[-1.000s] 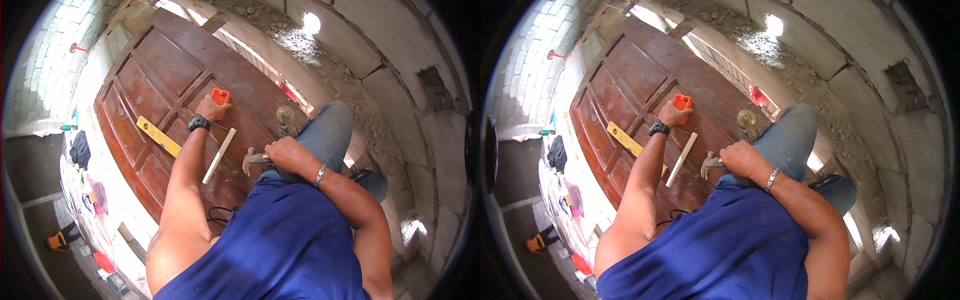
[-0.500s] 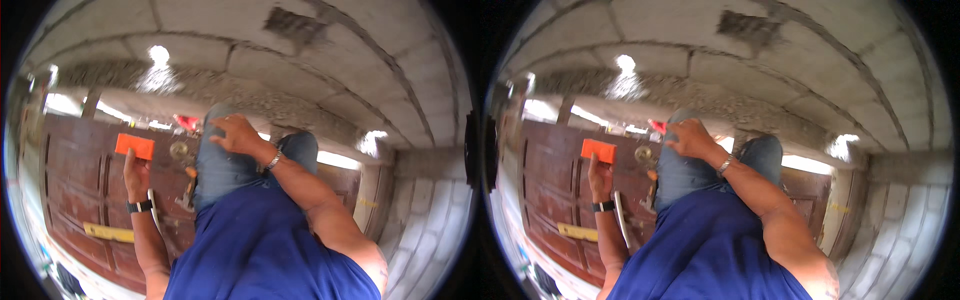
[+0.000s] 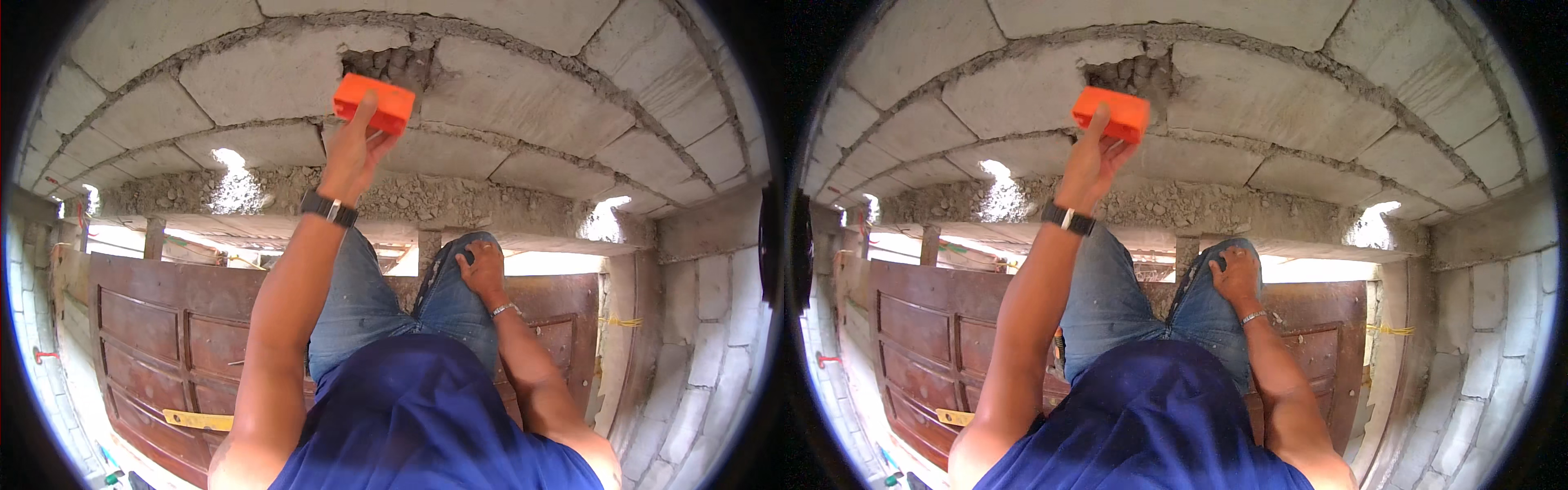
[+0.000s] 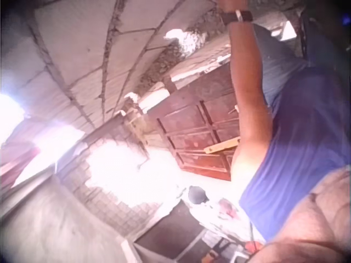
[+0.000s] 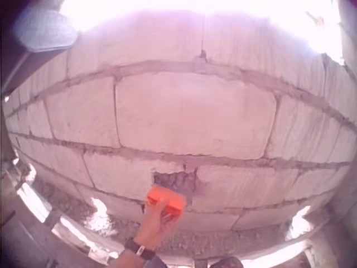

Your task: Installing a red electrical junction box into a masonry wall using a hammer and a chisel-like tool.

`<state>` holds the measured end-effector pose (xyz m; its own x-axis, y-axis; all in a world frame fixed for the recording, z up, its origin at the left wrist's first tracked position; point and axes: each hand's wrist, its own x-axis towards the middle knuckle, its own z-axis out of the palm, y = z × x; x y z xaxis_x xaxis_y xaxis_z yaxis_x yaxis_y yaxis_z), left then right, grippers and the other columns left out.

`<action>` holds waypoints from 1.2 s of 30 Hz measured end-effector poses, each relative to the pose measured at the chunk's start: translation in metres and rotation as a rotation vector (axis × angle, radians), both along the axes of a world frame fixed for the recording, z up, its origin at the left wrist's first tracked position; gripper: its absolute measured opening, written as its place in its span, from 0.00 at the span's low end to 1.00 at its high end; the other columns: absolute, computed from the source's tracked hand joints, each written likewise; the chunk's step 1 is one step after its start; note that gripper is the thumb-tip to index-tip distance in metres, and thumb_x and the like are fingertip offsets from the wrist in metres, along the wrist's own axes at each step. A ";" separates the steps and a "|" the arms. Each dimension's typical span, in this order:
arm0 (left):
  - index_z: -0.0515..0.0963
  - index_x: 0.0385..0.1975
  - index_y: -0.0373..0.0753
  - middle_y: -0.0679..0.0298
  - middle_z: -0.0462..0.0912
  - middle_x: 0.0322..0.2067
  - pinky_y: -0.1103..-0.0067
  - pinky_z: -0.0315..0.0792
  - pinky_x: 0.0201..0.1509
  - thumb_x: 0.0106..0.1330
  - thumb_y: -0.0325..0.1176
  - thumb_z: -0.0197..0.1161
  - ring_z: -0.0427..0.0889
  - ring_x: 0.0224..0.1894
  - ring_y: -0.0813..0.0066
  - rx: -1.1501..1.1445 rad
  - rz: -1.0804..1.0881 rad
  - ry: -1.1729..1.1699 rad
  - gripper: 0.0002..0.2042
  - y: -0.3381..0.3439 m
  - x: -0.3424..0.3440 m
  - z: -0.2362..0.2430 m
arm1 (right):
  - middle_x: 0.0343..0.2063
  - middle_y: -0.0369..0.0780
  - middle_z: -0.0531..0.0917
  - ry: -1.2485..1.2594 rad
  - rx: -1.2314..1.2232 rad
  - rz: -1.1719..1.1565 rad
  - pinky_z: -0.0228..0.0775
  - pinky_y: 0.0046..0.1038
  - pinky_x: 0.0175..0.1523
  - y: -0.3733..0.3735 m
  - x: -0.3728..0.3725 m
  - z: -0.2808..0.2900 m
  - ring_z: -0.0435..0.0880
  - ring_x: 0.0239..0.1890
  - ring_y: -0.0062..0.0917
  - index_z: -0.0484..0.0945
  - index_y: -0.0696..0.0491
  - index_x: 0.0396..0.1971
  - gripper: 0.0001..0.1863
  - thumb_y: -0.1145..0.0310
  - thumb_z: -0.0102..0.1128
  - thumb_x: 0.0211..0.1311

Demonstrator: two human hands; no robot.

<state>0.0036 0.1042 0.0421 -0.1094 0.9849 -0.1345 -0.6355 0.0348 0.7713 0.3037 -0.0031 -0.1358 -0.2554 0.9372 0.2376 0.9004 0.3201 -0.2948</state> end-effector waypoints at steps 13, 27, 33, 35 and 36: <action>0.70 0.50 0.36 0.56 0.78 0.45 0.73 0.79 0.50 0.58 0.56 0.67 0.80 0.46 0.66 0.059 0.230 -0.031 0.31 0.076 0.038 0.008 | 0.41 0.42 0.80 0.096 -0.178 -0.093 0.61 0.40 0.55 0.011 -0.001 0.004 0.74 0.48 0.38 0.82 0.53 0.36 0.18 0.54 0.64 0.53; 0.70 0.52 0.39 0.58 0.77 0.47 0.69 0.80 0.48 0.56 0.55 0.70 0.80 0.46 0.61 0.004 0.284 -0.020 0.32 0.085 0.040 0.004 | 0.38 0.42 0.81 0.118 -0.121 -0.063 0.65 0.41 0.50 0.010 -0.003 0.005 0.76 0.43 0.39 0.82 0.53 0.33 0.15 0.56 0.64 0.54; 0.70 0.51 0.37 0.57 0.76 0.47 0.71 0.82 0.44 0.55 0.51 0.72 0.80 0.45 0.60 0.024 0.287 0.024 0.31 0.082 0.036 0.003 | 0.37 0.43 0.81 0.135 -0.158 -0.077 0.65 0.40 0.50 0.010 -0.003 0.007 0.76 0.44 0.39 0.82 0.54 0.32 0.15 0.57 0.65 0.53; 0.69 0.51 0.36 0.56 0.76 0.48 0.72 0.83 0.42 0.55 0.51 0.72 0.81 0.43 0.59 0.014 0.297 0.063 0.31 0.083 0.037 0.005 | 0.35 0.42 0.82 0.147 -0.087 -0.074 0.67 0.40 0.48 0.009 -0.003 0.003 0.77 0.42 0.39 0.82 0.54 0.30 0.13 0.59 0.66 0.52; 0.72 0.47 0.36 0.58 0.78 0.42 0.71 0.83 0.39 0.54 0.48 0.73 0.82 0.38 0.64 -0.012 0.348 0.058 0.28 0.084 0.039 0.007 | 0.32 0.42 0.82 0.159 -0.016 -0.065 0.68 0.41 0.47 0.009 -0.003 0.002 0.78 0.39 0.40 0.82 0.54 0.29 0.12 0.61 0.68 0.50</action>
